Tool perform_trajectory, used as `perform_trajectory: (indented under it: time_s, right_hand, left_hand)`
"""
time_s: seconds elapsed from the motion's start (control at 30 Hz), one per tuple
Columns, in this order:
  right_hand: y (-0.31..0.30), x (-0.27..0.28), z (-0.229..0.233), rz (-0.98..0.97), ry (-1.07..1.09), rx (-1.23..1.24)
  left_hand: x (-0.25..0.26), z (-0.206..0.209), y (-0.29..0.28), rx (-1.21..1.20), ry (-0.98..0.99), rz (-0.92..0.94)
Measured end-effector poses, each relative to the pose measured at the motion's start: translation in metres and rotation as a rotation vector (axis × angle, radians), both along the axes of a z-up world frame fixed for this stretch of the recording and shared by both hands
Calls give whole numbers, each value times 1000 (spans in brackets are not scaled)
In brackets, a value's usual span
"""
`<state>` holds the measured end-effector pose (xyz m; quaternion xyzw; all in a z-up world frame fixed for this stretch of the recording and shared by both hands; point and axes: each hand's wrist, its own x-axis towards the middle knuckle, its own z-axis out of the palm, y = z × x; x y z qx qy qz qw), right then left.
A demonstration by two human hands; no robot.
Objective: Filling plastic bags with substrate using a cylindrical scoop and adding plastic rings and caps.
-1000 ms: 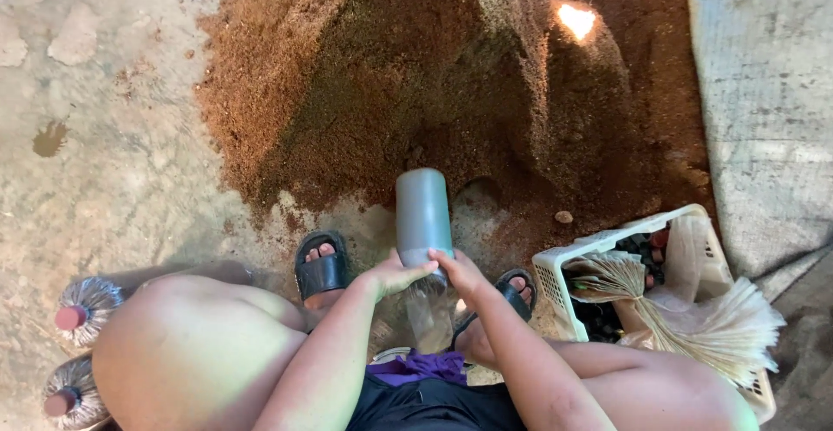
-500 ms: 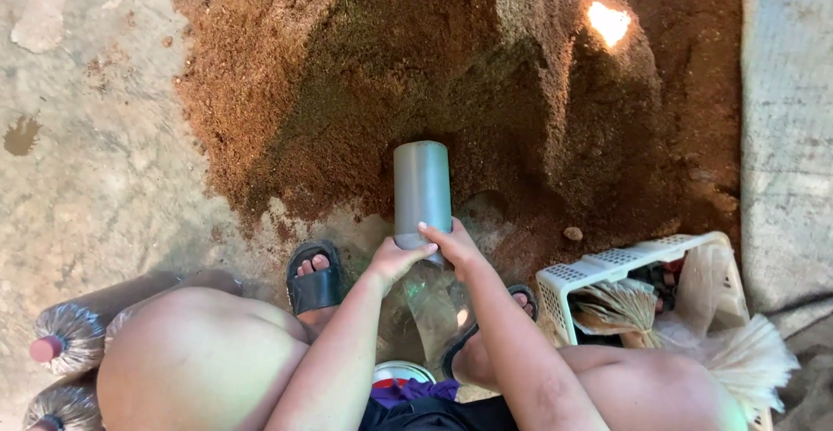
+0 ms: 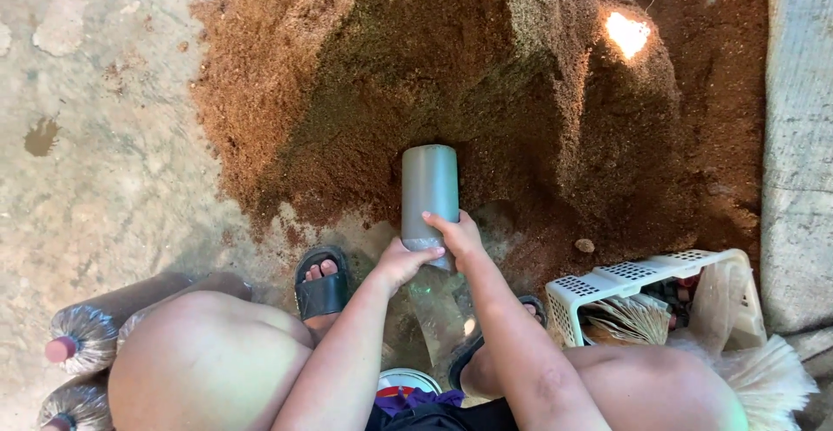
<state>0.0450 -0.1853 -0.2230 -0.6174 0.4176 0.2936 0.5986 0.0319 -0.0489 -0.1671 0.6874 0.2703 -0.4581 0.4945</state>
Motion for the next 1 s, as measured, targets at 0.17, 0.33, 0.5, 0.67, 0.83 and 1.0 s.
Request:
perform_trajectory:
  time_s: [0.17, 0.33, 0.5, 0.67, 0.83, 1.0]
  right_hand:
    - [-3, 3, 10, -45, -93, -8]
    - [-3, 7, 41, -118, -222, -10]
    - [-4, -7, 59, -144, -437, 17]
    - [-6, -31, 90, -152, -649, 57]
    - [-16, -42, 100, -234, -805, 191]
    - [-8, -46, 157, -493, -760, 241]
  left_hand:
    - [6, -6, 7, -15, -26, -14]
    - [14, 15, 8, -68, -138, -30]
    - [8, 25, 6, -151, -237, -23]
    - [2, 60, 18, -189, -328, -115]
    - [-13, 119, 25, -183, -427, -197]
    - [-33, 163, 25, -178, -748, -267]
